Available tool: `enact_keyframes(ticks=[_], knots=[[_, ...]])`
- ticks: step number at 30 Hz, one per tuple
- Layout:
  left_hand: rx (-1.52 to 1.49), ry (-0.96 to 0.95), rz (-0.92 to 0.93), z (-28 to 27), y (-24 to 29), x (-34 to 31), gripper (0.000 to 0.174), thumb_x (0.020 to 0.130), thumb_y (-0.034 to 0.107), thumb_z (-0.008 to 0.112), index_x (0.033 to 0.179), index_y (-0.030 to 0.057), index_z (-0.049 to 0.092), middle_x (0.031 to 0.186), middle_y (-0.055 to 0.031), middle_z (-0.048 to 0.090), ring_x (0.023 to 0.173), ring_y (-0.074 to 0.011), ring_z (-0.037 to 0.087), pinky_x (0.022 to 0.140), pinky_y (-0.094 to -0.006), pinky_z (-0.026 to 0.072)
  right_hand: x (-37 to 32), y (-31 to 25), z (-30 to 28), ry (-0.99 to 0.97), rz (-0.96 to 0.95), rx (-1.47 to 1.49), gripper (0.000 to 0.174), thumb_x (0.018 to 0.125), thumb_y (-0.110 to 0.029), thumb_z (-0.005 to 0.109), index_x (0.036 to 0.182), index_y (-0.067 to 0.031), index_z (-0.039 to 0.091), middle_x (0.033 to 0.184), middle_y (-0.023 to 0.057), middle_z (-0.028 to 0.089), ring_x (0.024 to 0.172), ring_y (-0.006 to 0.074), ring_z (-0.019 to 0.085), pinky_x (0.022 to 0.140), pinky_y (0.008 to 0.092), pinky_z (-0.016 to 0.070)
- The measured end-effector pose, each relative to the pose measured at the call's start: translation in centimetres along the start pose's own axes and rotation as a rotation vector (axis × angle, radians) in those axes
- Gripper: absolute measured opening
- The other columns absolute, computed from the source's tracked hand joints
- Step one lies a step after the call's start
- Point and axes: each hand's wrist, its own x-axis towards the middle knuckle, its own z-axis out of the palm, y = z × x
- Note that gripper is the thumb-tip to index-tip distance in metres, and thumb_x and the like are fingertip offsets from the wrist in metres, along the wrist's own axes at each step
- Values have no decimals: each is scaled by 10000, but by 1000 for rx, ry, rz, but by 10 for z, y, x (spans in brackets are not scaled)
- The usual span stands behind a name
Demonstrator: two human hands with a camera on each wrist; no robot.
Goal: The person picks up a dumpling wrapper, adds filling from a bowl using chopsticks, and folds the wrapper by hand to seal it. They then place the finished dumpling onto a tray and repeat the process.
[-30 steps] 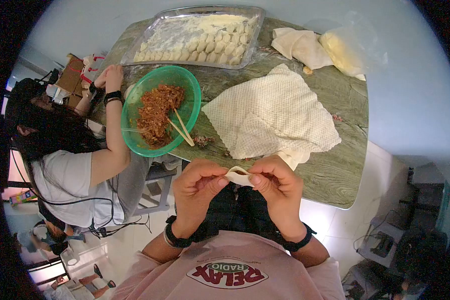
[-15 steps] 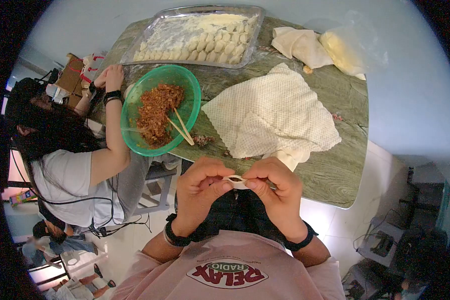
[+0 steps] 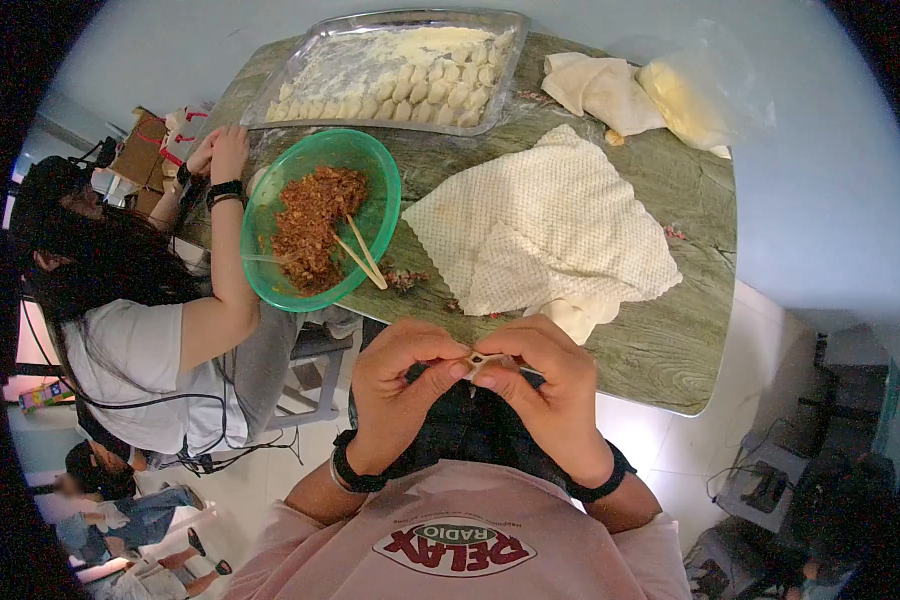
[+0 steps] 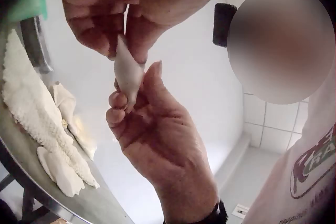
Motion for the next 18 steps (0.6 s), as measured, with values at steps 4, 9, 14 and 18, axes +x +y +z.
enact_keyframes(ticks=[4,9,14,18], knots=[[50,-31,34,0,3,0,128,757,50,692,883,45,666,839,-60,617,785,-170,576,687,-263,445,-2,2,0,-6,-8,-66,124,773,-44,676,877,4,628,851,88,598,727,149,587,605,240,476],[93,-60,66,-4,1,0,170,759,47,689,927,38,663,887,-69,632,785,-163,598,673,-258,468,-2,2,0,0,0,-63,107,785,-36,664,873,6,622,856,80,590,730,144,575,623,234,468],[-402,-311,-120,-4,-21,5,669,826,337,635,1347,12,370,1342,-153,425,1215,-219,434,1022,-324,309,-4,7,3,14,98,165,82,810,-21,637,883,8,613,859,55,580,743,123,552,650,222,454],[-591,-427,-234,10,-17,6,743,879,436,507,1395,-27,241,1422,-175,313,1298,-233,336,1071,-341,230,-3,2,7,-78,307,383,89,842,-17,604,922,20,603,865,40,575,767,101,546,660,219,453]])
